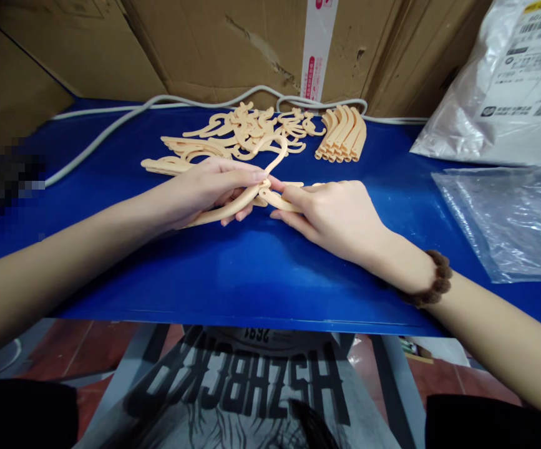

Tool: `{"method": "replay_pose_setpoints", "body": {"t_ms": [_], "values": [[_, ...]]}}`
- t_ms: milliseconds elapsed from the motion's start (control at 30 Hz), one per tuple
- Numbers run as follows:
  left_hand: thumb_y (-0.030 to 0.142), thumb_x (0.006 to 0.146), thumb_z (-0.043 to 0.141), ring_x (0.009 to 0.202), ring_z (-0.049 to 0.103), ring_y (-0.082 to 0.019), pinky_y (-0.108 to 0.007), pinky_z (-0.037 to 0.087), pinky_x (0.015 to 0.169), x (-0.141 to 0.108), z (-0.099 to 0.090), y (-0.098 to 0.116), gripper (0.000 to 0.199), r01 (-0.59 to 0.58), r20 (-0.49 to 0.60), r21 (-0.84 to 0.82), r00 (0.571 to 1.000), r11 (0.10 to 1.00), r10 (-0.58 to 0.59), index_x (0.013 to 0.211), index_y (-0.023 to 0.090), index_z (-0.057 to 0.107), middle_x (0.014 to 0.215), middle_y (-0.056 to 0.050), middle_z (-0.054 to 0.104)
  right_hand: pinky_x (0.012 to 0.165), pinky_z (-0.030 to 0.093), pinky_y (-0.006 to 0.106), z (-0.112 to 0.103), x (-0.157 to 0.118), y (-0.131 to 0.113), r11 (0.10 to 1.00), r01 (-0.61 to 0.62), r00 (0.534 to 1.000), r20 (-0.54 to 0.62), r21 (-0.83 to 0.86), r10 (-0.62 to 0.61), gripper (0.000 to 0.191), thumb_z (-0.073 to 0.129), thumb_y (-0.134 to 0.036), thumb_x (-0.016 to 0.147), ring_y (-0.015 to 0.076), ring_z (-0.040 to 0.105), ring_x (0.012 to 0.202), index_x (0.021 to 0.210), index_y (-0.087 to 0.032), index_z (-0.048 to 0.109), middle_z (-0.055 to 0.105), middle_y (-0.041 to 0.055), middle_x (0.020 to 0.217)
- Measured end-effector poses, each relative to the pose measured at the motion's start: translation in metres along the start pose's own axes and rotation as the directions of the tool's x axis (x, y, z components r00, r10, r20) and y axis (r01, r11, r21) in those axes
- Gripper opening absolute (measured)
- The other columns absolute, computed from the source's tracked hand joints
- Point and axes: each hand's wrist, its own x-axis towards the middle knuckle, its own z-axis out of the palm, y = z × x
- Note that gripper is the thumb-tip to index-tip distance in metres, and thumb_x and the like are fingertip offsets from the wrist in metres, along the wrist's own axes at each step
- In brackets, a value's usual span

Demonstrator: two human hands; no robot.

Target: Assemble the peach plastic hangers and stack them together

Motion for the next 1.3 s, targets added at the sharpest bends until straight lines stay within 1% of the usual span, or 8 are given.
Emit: {"method": "replay_pose_setpoints", "body": {"t_ms": [300,400,500,667,833,967,1133,1300], "values": [[0.03,0.107,0.06,0.048,0.056,-0.009,-0.016,0.048,0.048,0.001,-0.001,0.001,0.027,0.075,0.063,-0.099,0.996,0.992,-0.069,0.105,0.015,0.083,0.059,0.002,0.062,0.057,0.027,0.033,-0.004,-0.003,-0.004,0.993,-0.022,1.0,0.01,-0.116,0.023,0.055,0.039,-0.053,0.116,0.0221,0.073,0.073,0.121,-0.021,0.083,0.083,0.0095,0.088],[0.029,0.107,0.062,0.049,0.055,-0.008,-0.015,0.046,0.047,0.001,-0.002,0.0,0.026,0.056,0.077,-0.124,0.996,0.991,-0.046,0.095,0.016,0.081,0.061,0.002,0.063,0.057,0.026,0.032,-0.005,-0.002,-0.005,0.993,-0.029,0.999,0.037,-0.116,0.034,0.053,0.041,-0.053,0.115,0.0212,0.071,0.071,0.119,-0.021,0.084,0.081,0.0086,0.084],[0.031,0.107,0.062,0.05,0.055,-0.008,-0.016,0.045,0.049,0.002,-0.003,-0.004,0.027,0.03,0.089,-0.121,0.996,0.992,-0.02,0.095,0.017,0.082,0.063,0.001,0.065,0.057,0.027,0.032,-0.007,-0.001,-0.006,0.993,-0.039,0.997,0.059,-0.108,0.046,0.054,0.041,-0.053,0.114,0.022,0.071,0.071,0.115,-0.021,0.084,0.081,0.0091,0.084],[0.034,0.108,0.061,0.05,0.054,-0.007,-0.017,0.042,0.049,0.003,-0.004,-0.006,0.03,0.007,0.1,-0.067,0.995,0.998,0.0,0.11,0.018,0.086,0.065,0.001,0.066,0.058,0.029,0.033,-0.008,0.0,-0.006,0.995,-0.056,0.995,0.078,-0.083,0.062,0.053,0.041,-0.052,0.114,0.0245,0.073,0.075,0.122,-0.022,0.085,0.084,0.0105,0.089],[0.034,0.107,0.061,0.05,0.054,-0.007,-0.017,0.041,0.049,0.003,-0.004,-0.006,0.03,-0.018,0.104,-0.05,0.994,0.999,0.023,0.101,0.017,0.085,0.065,0.001,0.067,0.06,0.031,0.034,-0.007,0.0,-0.007,0.995,-0.055,0.996,0.065,-0.083,0.06,0.052,0.042,-0.051,0.113,0.0265,0.077,0.085,0.126,-0.024,0.084,0.087,0.0123,0.109],[0.034,0.107,0.062,0.052,0.056,-0.008,-0.017,0.04,0.049,0.002,-0.004,-0.006,0.029,-0.01,0.093,-0.04,0.996,0.999,0.014,0.101,0.017,0.085,0.066,0.0,0.067,0.059,0.031,0.035,-0.008,0.0,-0.007,0.994,-0.067,0.995,0.073,-0.086,0.073,0.052,0.043,-0.052,0.113,0.0284,0.079,0.085,0.132,-0.025,0.083,0.087,0.012,0.107],[0.033,0.107,0.063,0.051,0.053,-0.007,-0.017,0.038,0.049,0.002,-0.003,-0.005,0.027,-0.022,0.098,-0.04,0.995,0.999,0.026,0.109,0.018,0.086,0.065,0.002,0.065,0.062,0.035,0.036,-0.008,0.0,-0.008,0.994,-0.068,0.995,0.074,-0.087,0.074,0.052,0.043,-0.052,0.113,0.0322,0.082,0.098,0.136,-0.025,0.081,0.087,0.0126,0.114],[0.029,0.106,0.065,0.053,0.054,-0.006,-0.015,0.04,0.051,0.003,-0.004,-0.005,0.026,-0.032,0.085,-0.021,0.996,0.999,0.034,0.11,0.018,0.088,0.064,0.003,0.063,0.06,0.034,0.036,-0.008,0.001,-0.01,0.99,-0.088,0.989,0.106,-0.109,0.1,0.052,0.044,-0.051,0.113,0.0313,0.081,0.092,0.137,-0.025,0.081,0.087,0.0132,0.111]]}}
